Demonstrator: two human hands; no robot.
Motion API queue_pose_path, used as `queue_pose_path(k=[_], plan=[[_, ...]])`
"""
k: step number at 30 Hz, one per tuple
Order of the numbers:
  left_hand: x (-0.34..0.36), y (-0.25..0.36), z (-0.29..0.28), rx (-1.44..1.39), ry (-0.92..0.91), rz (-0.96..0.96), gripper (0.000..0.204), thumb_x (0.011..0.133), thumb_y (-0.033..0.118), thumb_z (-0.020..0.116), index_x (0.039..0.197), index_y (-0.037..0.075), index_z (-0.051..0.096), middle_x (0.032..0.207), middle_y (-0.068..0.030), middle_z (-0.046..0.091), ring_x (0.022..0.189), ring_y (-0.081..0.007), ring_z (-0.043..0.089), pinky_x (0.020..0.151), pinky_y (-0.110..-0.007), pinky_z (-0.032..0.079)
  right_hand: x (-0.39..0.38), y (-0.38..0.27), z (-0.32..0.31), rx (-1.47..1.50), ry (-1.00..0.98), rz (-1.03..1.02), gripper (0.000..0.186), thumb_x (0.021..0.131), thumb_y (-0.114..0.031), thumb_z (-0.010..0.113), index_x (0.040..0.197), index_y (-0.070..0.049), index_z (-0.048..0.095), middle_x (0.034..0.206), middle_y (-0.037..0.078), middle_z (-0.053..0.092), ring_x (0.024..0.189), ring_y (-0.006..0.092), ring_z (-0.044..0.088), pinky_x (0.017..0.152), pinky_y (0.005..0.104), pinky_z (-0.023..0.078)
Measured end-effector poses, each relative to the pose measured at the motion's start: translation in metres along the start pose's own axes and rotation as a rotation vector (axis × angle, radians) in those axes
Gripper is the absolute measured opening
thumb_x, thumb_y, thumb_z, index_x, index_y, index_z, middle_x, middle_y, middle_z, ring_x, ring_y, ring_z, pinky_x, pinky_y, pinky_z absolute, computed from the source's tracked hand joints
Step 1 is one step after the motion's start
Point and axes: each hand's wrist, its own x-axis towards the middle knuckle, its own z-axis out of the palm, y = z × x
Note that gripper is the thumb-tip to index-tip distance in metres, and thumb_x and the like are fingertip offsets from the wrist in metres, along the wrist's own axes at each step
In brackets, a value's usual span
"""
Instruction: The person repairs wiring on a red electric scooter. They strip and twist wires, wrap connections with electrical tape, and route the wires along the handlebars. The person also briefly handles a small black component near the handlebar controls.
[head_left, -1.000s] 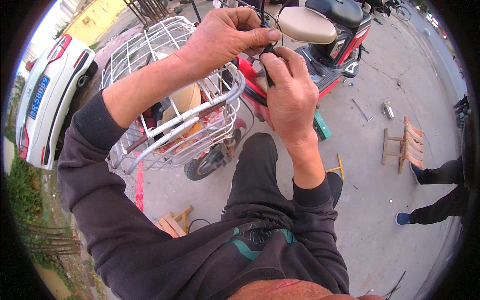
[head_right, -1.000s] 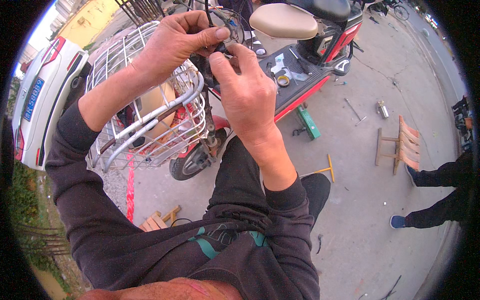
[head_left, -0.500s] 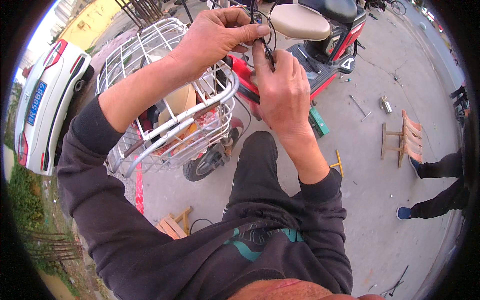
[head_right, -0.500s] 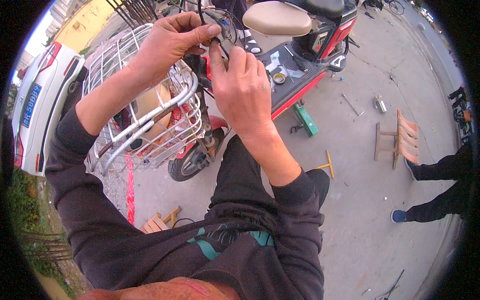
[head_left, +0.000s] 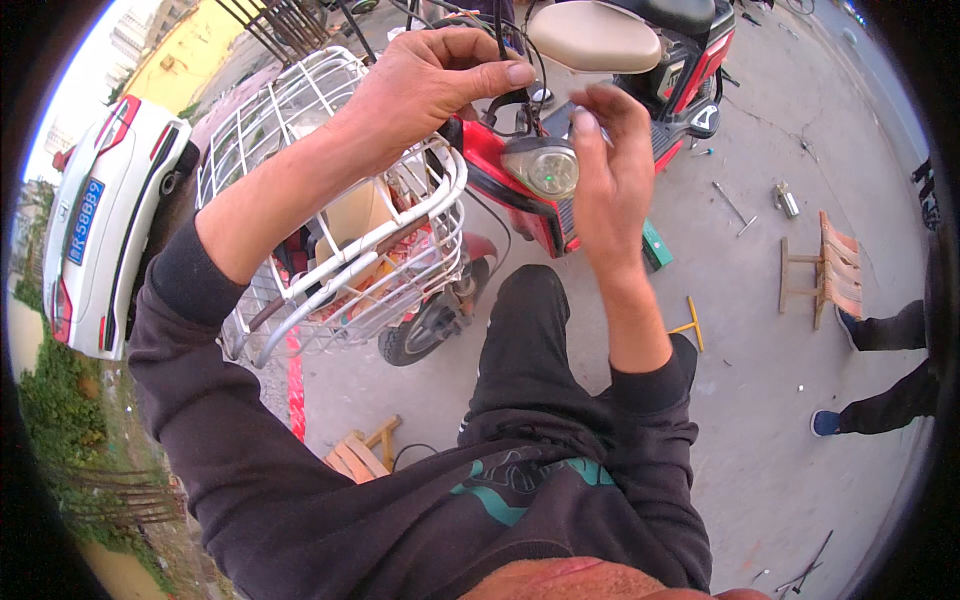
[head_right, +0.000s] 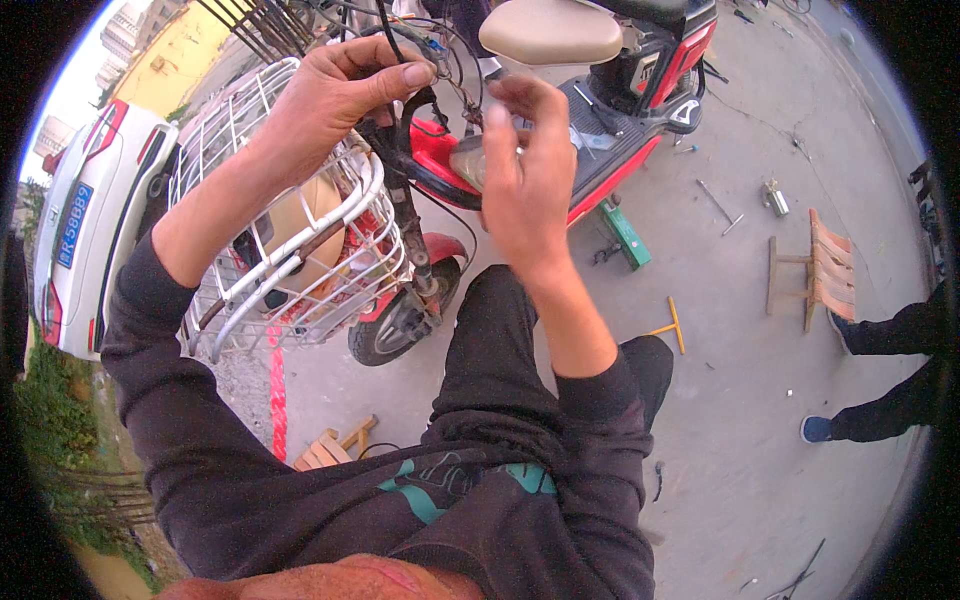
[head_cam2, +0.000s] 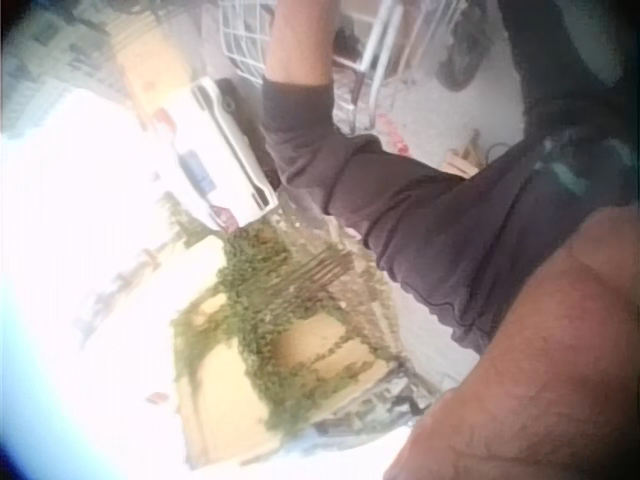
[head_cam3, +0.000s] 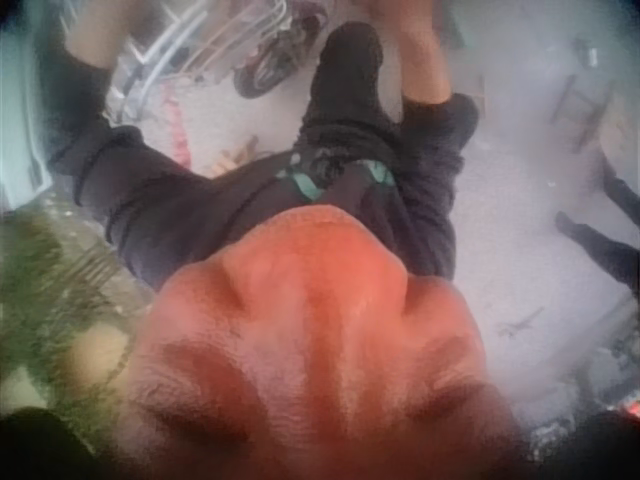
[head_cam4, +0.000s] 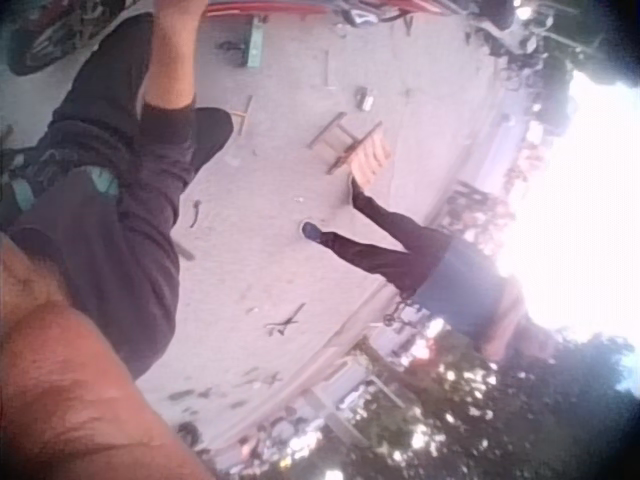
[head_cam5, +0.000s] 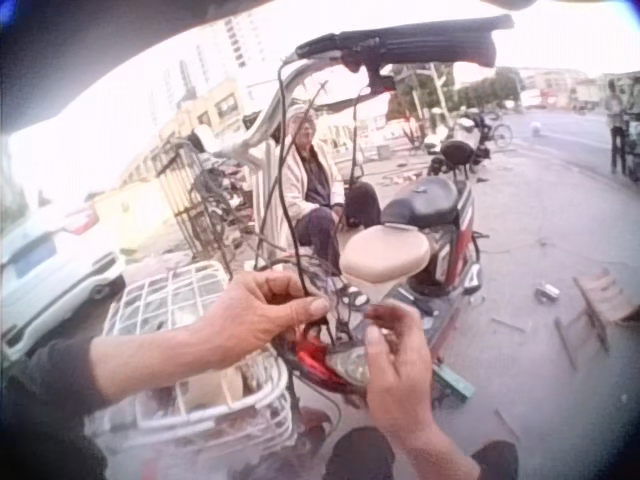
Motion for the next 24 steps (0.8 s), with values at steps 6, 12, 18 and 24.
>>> queue_pose_path(k=[6, 12, 18, 24], plan=[[-0.003, 0.001, -0.001, 0.006, -0.047, 0.023, 0.029, 0.095, 0.032, 0.079, 0.109, 0.007, 0.079, 0.087, 0.0034, 0.070, 0.079, -0.0020, 0.056, 0.069, -0.021, 0.044, 0.022, 0.010, -0.014, 0.251, -0.330, 0.379, 0.039, 0.110, -0.031, 0.050, 0.131, 0.000, 0.063, 0.120, 0.009, 0.069, 0.110, 0.0151, 0.064, 0.093, 0.0303, 0.050], [-0.004, 0.006, -0.001, 0.040, -0.100, 0.003, 0.031, 0.096, 0.028, 0.077, 0.118, 0.005, 0.078, 0.097, 0.0008, 0.075, 0.085, -0.0035, 0.061, 0.075, -0.021, 0.048, 0.010, 0.009, -0.010, 0.329, -0.085, 0.514, 0.042, 0.109, -0.035, 0.052, 0.129, 0.000, 0.064, 0.112, 0.010, 0.072, 0.103, 0.0154, 0.067, 0.090, 0.0295, 0.049], [-0.006, 0.007, -0.001, -0.010, -0.138, 0.010, 0.030, 0.101, 0.025, 0.071, 0.125, 0.007, 0.075, 0.102, 0.0000, 0.075, 0.088, -0.0038, 0.063, 0.079, -0.021, 0.050, 0.010, 0.007, 0.003, 0.522, -0.099, 0.412, 0.048, 0.102, -0.033, 0.066, 0.132, 0.004, 0.056, 0.112, 0.014, 0.072, 0.097, 0.0140, 0.063, 0.085, 0.0281, 0.051], [-0.003, 0.000, 0.000, 0.020, -0.119, 0.048, 0.029, 0.102, 0.026, 0.069, 0.124, 0.009, 0.075, 0.095, 0.0032, 0.072, 0.080, -0.0017, 0.055, 0.072, -0.021, 0.045, 0.012, -0.005, 0.010, 0.828, 0.072, 0.382, 0.038, 0.102, -0.021, 0.065, 0.134, -0.002, 0.057, 0.123, 0.012, 0.069, 0.112, 0.0176, 0.063, 0.095, 0.0336, 0.047]])
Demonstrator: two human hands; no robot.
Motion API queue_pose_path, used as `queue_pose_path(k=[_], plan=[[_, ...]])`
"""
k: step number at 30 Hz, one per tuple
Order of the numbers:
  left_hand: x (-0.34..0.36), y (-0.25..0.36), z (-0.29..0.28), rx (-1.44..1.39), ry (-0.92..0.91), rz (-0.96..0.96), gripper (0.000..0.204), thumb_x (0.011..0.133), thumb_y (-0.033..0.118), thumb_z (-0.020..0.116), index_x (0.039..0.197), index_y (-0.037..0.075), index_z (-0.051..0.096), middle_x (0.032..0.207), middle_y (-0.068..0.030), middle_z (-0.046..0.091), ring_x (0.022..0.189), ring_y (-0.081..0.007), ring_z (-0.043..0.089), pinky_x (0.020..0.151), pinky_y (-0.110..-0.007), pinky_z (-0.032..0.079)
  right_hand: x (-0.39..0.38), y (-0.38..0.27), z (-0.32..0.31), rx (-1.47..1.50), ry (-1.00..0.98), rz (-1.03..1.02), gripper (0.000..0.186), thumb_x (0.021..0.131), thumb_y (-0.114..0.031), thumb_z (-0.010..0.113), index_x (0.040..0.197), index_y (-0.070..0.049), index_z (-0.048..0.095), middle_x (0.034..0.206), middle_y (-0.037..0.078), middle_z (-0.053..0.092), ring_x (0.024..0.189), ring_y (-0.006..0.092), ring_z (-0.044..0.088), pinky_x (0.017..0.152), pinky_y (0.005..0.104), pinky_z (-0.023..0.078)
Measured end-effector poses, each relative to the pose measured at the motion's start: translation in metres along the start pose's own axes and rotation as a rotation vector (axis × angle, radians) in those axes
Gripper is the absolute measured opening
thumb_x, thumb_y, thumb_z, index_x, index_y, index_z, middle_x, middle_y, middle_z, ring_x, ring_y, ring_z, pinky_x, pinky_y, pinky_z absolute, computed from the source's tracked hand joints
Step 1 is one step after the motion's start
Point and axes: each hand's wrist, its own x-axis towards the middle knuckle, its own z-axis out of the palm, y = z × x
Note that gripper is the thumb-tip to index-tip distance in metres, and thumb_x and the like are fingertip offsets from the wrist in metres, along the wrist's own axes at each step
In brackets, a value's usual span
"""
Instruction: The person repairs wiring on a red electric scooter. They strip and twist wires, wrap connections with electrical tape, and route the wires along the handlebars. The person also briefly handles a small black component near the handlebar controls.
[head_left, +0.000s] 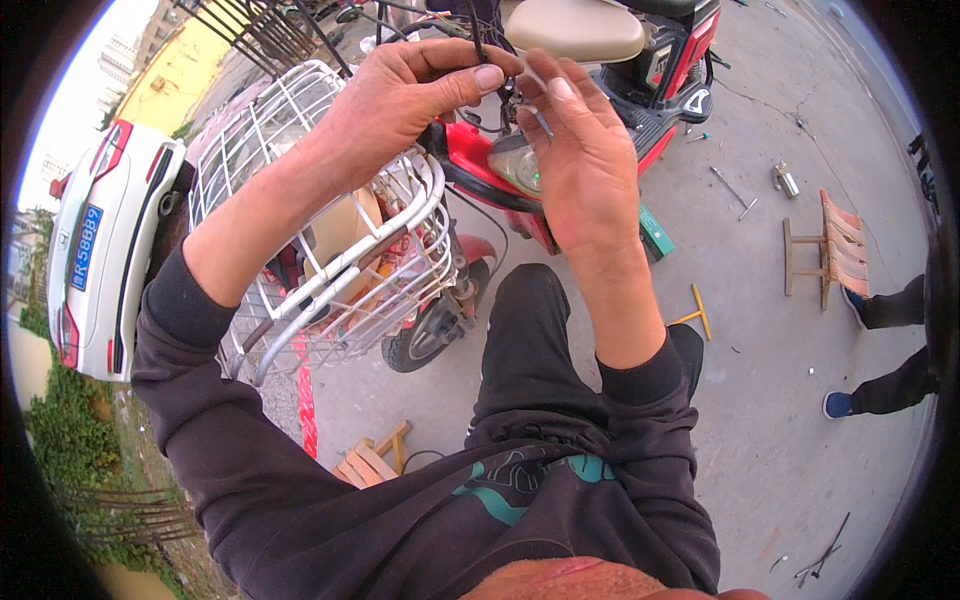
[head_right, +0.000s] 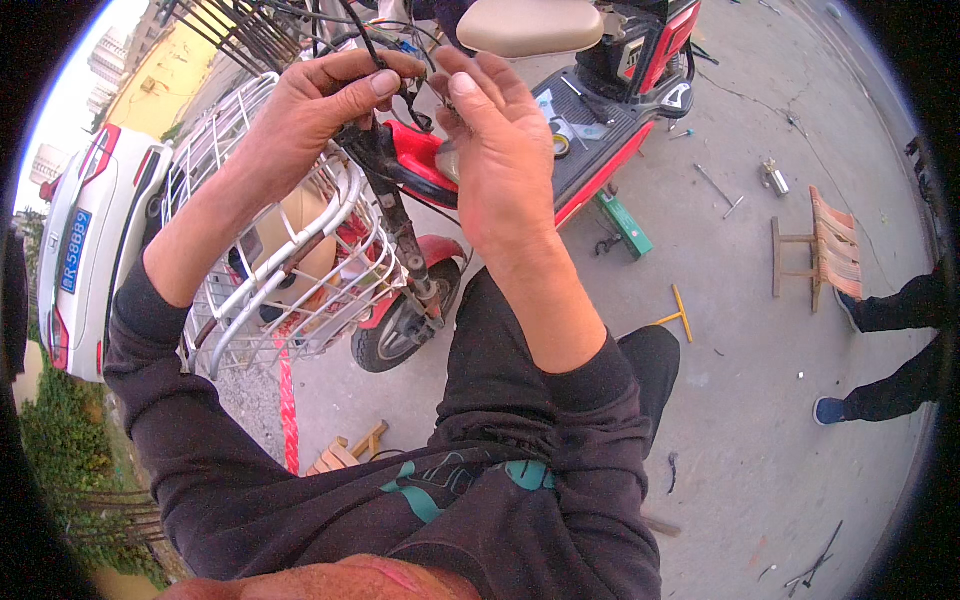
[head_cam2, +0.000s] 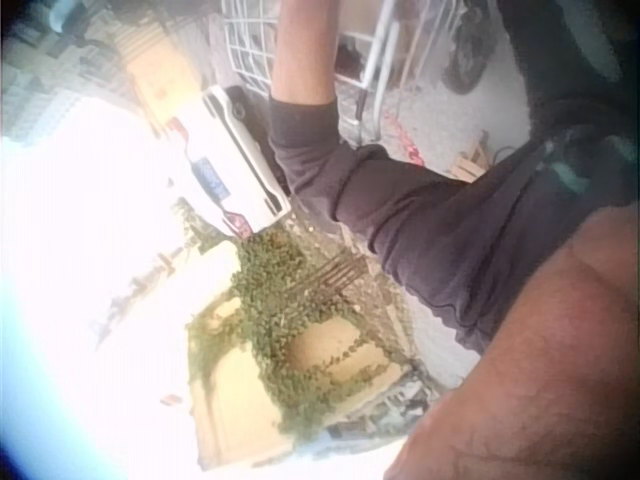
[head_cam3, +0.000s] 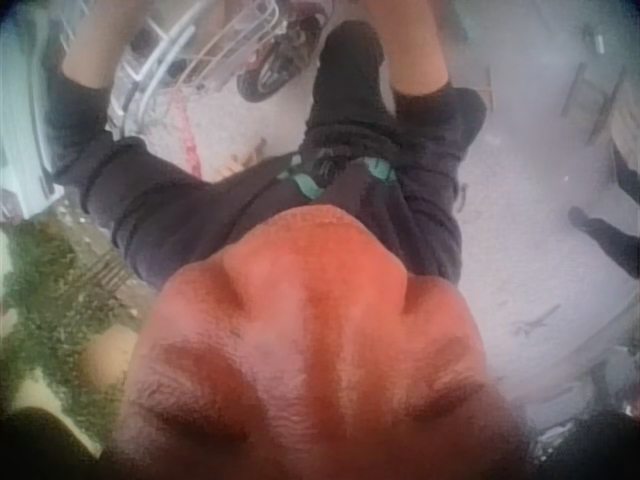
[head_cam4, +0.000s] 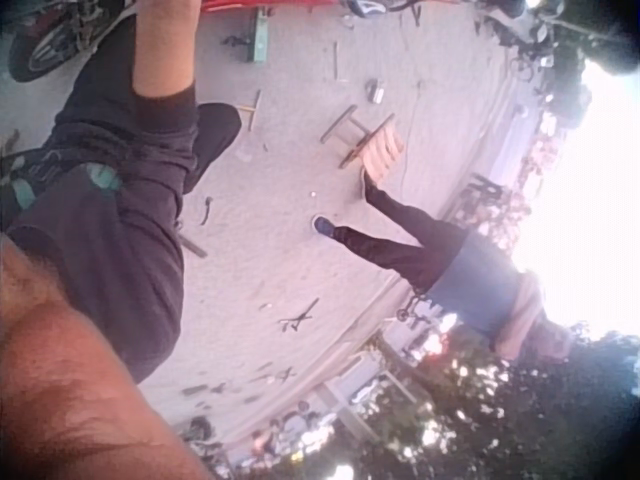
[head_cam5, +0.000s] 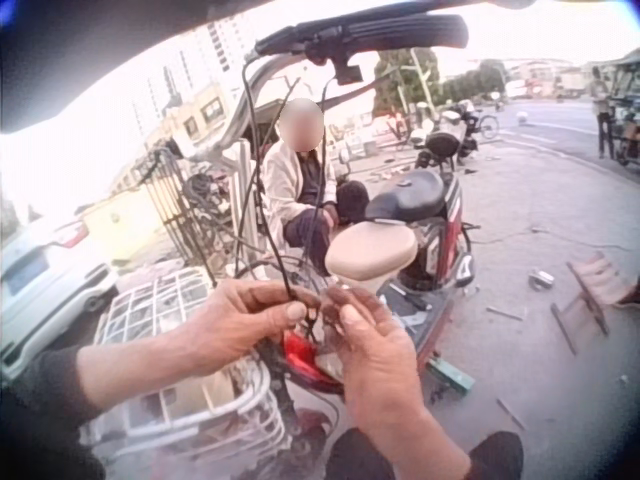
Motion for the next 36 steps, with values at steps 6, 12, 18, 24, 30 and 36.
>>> queue_pose_path(k=[6, 12, 18, 24, 30, 36], plan=[[0.001, 0.001, 0.001, -0.015, -0.018, 0.038, 0.029, 0.104, 0.027, 0.066, 0.125, 0.007, 0.073, 0.107, -0.0027, 0.074, 0.090, -0.0046, 0.063, 0.082, -0.021, 0.051, -0.006, 0.000, -0.014, -0.234, 0.096, 0.034, 0.034, 0.106, -0.018, 0.057, 0.137, -0.003, 0.055, 0.134, 0.010, 0.065, 0.123, 0.0196, 0.058, 0.099, 0.0364, 0.046], [0.000, -0.002, -0.001, -0.175, -0.060, -0.002, 0.031, 0.105, 0.027, 0.063, 0.126, 0.005, 0.069, 0.115, -0.0056, 0.073, 0.105, -0.0105, 0.069, 0.097, -0.028, 0.055, 0.009, -0.003, -0.027, -0.291, -0.185, -0.042, 0.044, 0.106, -0.025, 0.054, 0.144, -0.003, 0.051, 0.140, 0.012, 0.061, 0.130, 0.0208, 0.054, 0.103, 0.0364, 0.044], [-0.001, 0.001, -0.001, -0.099, -0.066, -0.015, 0.031, 0.106, 0.026, 0.063, 0.125, 0.004, 0.069, 0.115, -0.0057, 0.073, 0.107, -0.0099, 0.068, 0.095, -0.027, 0.056, 0.032, -0.027, -0.036, -0.498, -0.422, 0.102, 0.041, 0.099, -0.031, 0.069, 0.125, 0.001, 0.068, 0.115, 0.009, 0.069, 0.110, 0.0146, 0.062, 0.095, 0.0289, 0.048], [0.001, 0.004, 0.005, -0.180, -0.054, -0.030, 0.031, 0.105, 0.023, 0.064, 0.126, 0.002, 0.069, 0.117, -0.0063, 0.072, 0.105, -0.0108, 0.069, 0.094, -0.026, 0.058, 0.021, -0.032, -0.023, -0.664, -0.343, 0.082, 0.037, 0.094, -0.021, 0.077, 0.117, 0.006, 0.071, 0.103, 0.008, 0.072, 0.092, 0.0120, 0.066, 0.084, 0.0258, 0.053], [-0.005, -0.004, -0.001, -0.165, -0.128, -0.057, 0.034, 0.102, 0.016, 0.067, 0.133, 0.002, 0.065, 0.121, -0.0048, 0.070, 0.112, -0.0112, 0.065, 0.101, -0.029, 0.053, 0.006, -0.030, -0.010, -0.927, -0.260, -0.088, 0.029, 0.091, -0.018, 0.078, 0.105, 0.007, 0.073, 0.090, 0.008, 0.075, 0.083, 0.0098, 0.067, 0.078, 0.0269, 0.055], [0.007, 0.001, 0.005, -0.218, -0.171, -0.145, 0.023, 0.103, 0.009, 0.063, 0.123, -0.001, 0.068, 0.113, -0.0060, 0.073, 0.105, -0.0098, 0.066, 0.096, -0.027, 0.053, -0.002, -0.023, -0.016, -0.665, -0.208, -0.072, 0.023, 0.096, -0.010, 0.075, 0.109, 0.008, 0.070, 0.095, 0.006, 0.073, 0.084, 0.0072, 0.064, 0.075, 0.0224, 0.053]])
